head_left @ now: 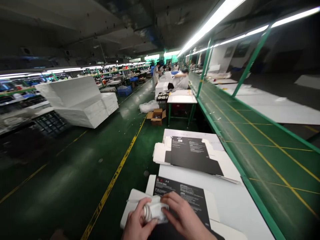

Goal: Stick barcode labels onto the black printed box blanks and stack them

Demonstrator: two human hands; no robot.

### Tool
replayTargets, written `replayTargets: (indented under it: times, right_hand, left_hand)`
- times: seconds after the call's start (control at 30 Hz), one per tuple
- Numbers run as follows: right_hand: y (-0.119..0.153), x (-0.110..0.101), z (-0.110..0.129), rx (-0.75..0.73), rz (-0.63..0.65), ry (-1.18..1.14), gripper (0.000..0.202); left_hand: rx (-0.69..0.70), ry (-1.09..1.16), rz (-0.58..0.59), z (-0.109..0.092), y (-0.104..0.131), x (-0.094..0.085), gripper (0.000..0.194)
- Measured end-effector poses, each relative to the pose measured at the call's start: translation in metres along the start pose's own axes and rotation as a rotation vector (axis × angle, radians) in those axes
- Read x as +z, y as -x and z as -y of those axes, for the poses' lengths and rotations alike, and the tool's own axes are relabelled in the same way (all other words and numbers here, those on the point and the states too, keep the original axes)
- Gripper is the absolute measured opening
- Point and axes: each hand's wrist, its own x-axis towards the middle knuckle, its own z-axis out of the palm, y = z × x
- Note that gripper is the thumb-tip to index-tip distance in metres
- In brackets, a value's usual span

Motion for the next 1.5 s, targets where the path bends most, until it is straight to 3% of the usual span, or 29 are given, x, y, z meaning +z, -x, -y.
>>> replayTargets:
  times: [0.13,0.3,0.6,0.8,1.23,1.5]
  right_hand:
    - [-0.005,-0.017,0.012,-0.059,-0.001,0.013,0.022]
    - [-0.013,-0.026,0.021,-0.141,-0.025,0.062,0.023]
    - [-0.019,-0.025,0.026,-0.231,-0.015,0.168,0.026]
    - [-0.016,-0.024,0.024,-0.267,-0.018,0.181,0.027]
    - [-0.013,-0.029,0.022,-0.096,0.022,-0.056,0.019]
    - [-0.007,-0.021,0.011,0.119,-0.169,-0.435,0.02]
  left_hand:
    - [0.087,0.121,0.059,-0.021,0.007,-0.007,0.052]
    - [0.107,0.207,0.038,-0.04,0.016,-0.017,0.058]
    - [0.146,0.158,0.033,-0.042,0.018,-0.024,0.054]
    - [0.091,0.221,0.044,-0.047,0.018,-0.022,0.054]
    - [0.057,0.233,0.041,-0.049,0.018,-0.019,0.055]
    - [0.095,0.256,-0.001,-0.045,0.021,-0.019,0.056]
